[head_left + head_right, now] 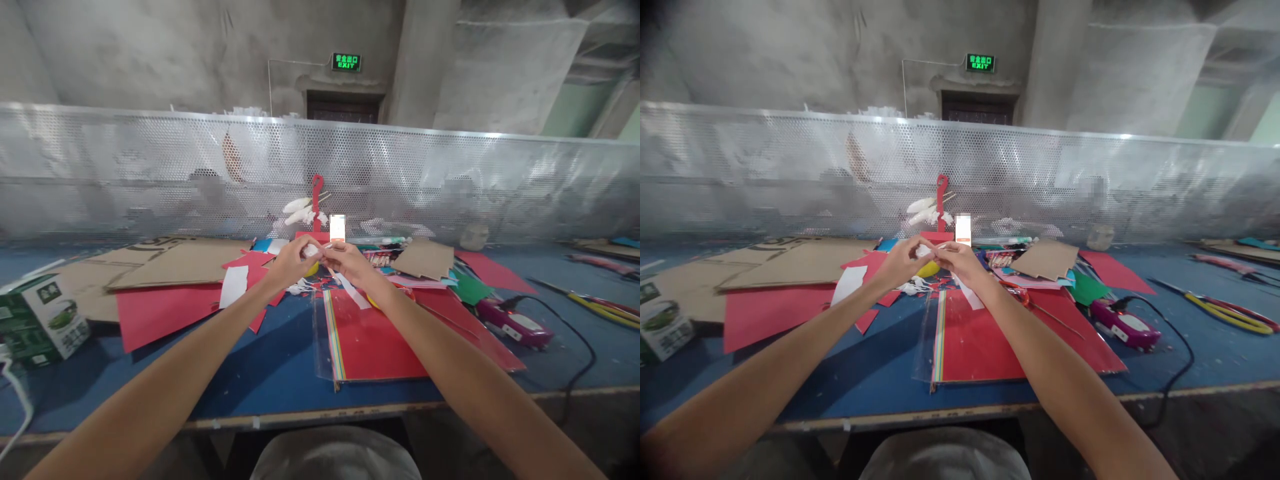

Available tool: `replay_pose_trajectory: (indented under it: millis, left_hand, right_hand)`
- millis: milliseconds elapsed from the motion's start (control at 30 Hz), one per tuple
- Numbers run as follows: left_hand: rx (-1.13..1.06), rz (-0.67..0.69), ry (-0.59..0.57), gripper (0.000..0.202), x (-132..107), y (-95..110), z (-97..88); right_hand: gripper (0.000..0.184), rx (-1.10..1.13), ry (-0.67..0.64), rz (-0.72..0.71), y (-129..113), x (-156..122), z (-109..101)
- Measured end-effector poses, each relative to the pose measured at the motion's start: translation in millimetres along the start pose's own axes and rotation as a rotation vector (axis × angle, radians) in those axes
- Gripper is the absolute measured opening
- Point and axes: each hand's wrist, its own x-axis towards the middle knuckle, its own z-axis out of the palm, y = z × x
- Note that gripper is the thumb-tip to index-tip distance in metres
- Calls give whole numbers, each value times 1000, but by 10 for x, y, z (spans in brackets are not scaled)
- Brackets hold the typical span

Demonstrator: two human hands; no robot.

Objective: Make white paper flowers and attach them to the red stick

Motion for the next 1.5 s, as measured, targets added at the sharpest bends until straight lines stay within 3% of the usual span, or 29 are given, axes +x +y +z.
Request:
replay_pose_trajectory:
  millis: [267,467,733,1067,1267,1333,1500]
  left_hand:
    - [-76,-59,21,22,24,-1,-64]
    - [-195,-124,-16,25,50,-76,-62]
    - [-430,-367,-62,15,39,70,-116]
    - [-359,-296,-112,10,31,89,-172]
    - [-369,-354,-185,28,80,-99,-125]
    - [-258,-396,-178,41,83,-237,-105]
    - [531,-274,-202,20,-24,-534,-110]
  right_hand:
    - [31,27,-47,-13,27,-1,-4]
    - [38,-257,-27,-201,54,0,0]
    - [30,-388,45,-297,-45,-5,46]
    - [29,-450,26,-273,41,32,-20]
    - [22,-487,72,-269,20,35,-38]
    - [20,-514,103,-265,11,36,-63]
    - [18,-542,102,-260,15,49,-129]
